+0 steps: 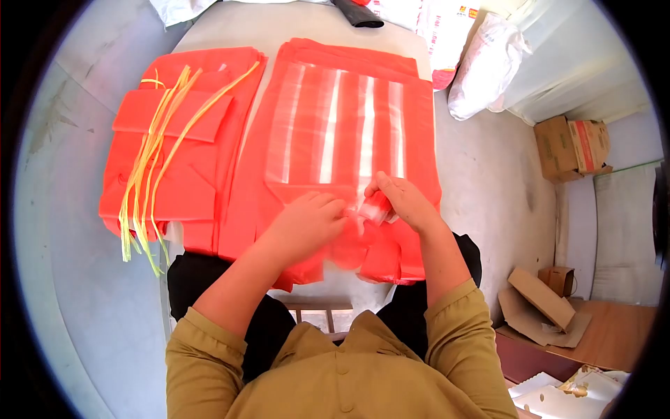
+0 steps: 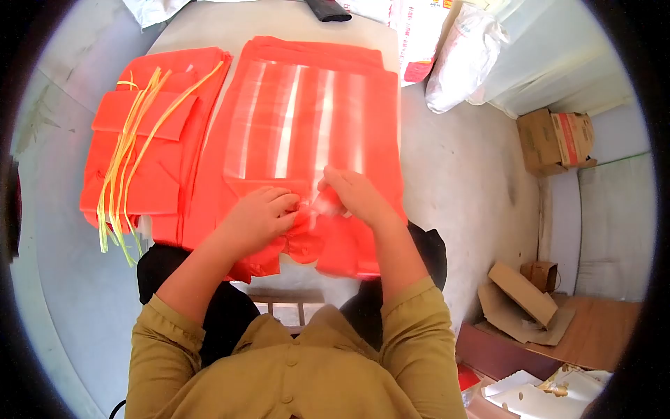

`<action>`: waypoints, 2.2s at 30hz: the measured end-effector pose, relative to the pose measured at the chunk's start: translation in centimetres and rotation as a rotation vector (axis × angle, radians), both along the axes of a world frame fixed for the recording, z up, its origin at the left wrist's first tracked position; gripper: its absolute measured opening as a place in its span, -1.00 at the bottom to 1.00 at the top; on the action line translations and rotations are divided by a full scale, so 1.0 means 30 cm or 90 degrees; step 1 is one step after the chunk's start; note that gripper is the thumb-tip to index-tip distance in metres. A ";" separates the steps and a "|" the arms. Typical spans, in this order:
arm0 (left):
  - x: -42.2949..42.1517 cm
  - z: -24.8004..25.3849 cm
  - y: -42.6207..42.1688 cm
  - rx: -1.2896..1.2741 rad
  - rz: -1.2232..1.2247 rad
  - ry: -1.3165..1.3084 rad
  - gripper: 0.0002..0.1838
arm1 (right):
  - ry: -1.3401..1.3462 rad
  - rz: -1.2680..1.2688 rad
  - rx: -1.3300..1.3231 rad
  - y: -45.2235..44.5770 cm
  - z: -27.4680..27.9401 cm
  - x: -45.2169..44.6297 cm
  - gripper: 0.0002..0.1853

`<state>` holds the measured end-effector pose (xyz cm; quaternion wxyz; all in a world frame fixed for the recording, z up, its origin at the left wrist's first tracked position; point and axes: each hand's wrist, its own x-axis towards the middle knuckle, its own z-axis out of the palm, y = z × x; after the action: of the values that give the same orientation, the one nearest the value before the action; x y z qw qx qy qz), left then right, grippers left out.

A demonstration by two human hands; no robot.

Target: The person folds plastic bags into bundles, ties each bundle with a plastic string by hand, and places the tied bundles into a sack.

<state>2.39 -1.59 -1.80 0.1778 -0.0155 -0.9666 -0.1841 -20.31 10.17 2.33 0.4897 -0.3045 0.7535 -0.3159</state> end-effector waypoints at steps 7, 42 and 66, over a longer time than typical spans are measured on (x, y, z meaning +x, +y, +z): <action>-0.005 0.014 0.013 0.024 0.006 -0.020 -0.71 | -0.106 0.029 -0.005 -0.009 -0.035 -0.046 -0.37; -0.062 0.035 0.018 0.120 0.114 0.034 -0.82 | 0.217 0.135 -0.218 -0.015 -0.103 0.096 -0.58; -0.079 0.053 -0.027 0.093 0.205 0.035 -0.60 | 0.605 0.322 -0.452 0.026 -0.086 0.086 -0.63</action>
<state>0.03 -2.40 -0.20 0.2323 0.1475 -0.9354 -0.2221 -17.71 10.94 -0.26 0.0311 -0.7227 0.6430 -0.2514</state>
